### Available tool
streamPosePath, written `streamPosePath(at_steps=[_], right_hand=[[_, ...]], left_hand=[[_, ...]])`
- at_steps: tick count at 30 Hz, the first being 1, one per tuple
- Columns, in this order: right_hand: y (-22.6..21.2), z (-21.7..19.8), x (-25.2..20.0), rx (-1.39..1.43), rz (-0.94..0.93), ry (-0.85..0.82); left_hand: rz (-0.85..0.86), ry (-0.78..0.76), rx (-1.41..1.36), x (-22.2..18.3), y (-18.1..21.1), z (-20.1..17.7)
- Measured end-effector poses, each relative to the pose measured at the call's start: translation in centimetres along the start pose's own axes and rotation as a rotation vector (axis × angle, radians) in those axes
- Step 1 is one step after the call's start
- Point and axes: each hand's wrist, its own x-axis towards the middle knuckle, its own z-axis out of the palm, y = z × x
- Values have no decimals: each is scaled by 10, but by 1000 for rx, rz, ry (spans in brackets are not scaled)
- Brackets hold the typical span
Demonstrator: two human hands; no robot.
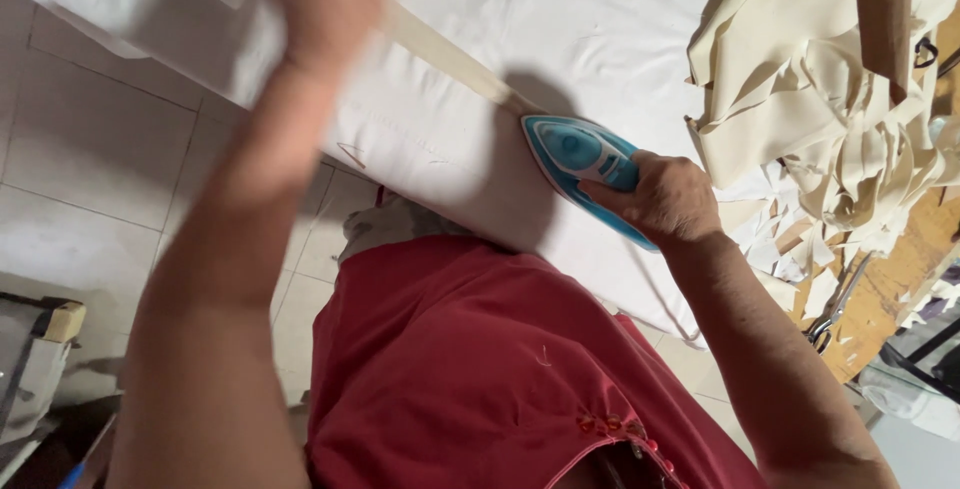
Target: Ironing and folding a long strip of fabric on a workbench to prepare it for sewing.
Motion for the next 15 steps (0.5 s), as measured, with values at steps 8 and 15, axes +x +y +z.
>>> streamPosePath(at_steps=[8, 15], right_hand=[[25, 18, -14, -93, 9, 74], [31, 18, 6, 24, 62, 181]], left_hand=[[246, -294, 350, -81, 40, 82], [280, -302, 382, -93, 38, 72]])
